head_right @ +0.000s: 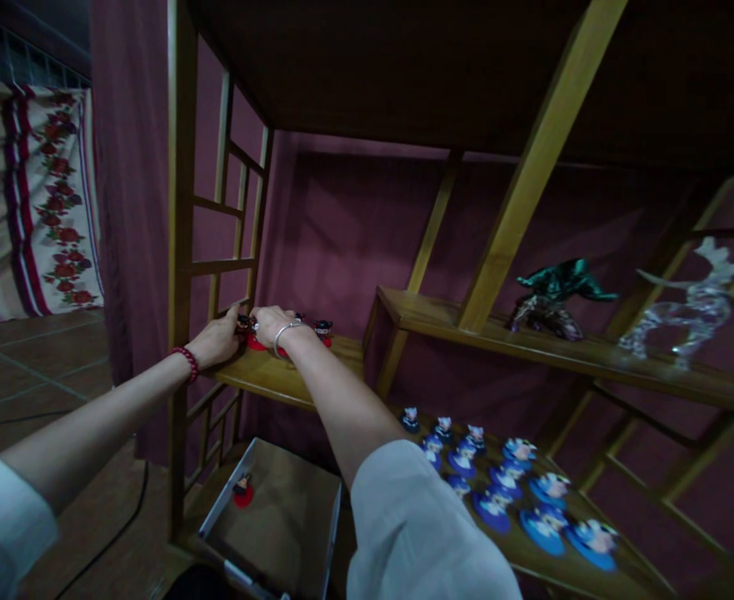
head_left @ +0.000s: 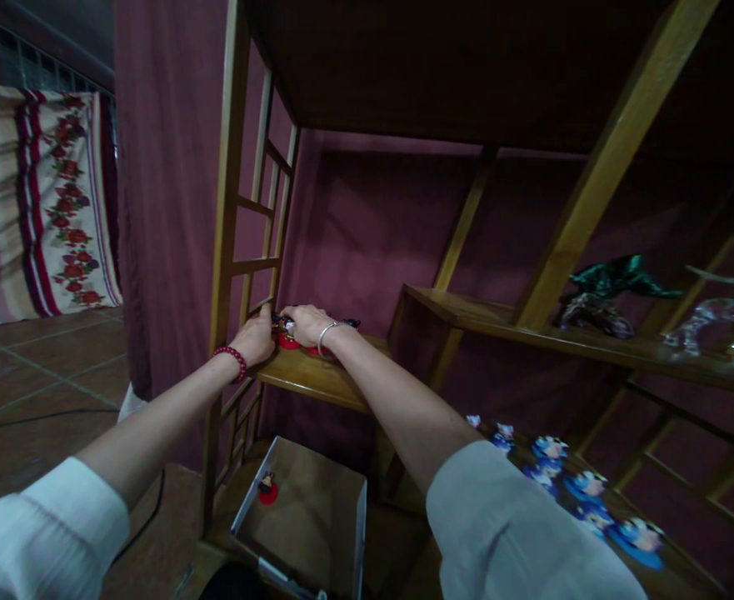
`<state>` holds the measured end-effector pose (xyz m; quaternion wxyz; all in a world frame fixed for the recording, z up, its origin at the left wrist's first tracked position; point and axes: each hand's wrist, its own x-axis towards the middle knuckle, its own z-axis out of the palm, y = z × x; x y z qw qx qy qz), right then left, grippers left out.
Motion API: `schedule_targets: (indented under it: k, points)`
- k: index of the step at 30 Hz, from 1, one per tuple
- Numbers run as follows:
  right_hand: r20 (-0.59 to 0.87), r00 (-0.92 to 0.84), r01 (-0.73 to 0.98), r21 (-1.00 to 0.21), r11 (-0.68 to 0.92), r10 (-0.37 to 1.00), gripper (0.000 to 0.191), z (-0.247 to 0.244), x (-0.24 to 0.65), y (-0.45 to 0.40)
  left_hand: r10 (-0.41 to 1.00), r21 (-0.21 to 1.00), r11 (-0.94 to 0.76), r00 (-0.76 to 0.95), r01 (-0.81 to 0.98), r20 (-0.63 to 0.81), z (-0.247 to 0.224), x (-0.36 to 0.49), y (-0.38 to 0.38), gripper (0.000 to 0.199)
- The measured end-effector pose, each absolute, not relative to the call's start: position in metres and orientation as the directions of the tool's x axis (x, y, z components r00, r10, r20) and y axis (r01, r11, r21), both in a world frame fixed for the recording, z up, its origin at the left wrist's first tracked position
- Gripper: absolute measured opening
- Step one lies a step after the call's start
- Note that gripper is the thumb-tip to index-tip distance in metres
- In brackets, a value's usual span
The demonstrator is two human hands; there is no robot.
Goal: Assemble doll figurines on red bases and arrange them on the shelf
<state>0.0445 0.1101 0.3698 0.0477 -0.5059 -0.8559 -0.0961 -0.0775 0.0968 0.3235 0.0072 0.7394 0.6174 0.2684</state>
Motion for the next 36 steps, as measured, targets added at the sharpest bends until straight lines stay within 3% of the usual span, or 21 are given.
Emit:
schedule_targets:
  k: [14, 36]
  points:
    - [0.188, -0.443, 0.897, 0.087, 0.434, 0.877, 0.04, 0.3708, 0.0461, 0.11, 0.936, 0.371, -0.205, 0.07, 0.906, 0.346, 0.3277, -0.0768, 0.0973, 0.063]
    - [0.237, -0.435, 0.9, 0.072, 0.43, 0.869, 0.048, 0.3701, 0.053, 0.1042, 0.891, 0.312, -0.244, 0.085, 0.918, 0.446, 0.3211, -0.0788, 0.0935, 0.06]
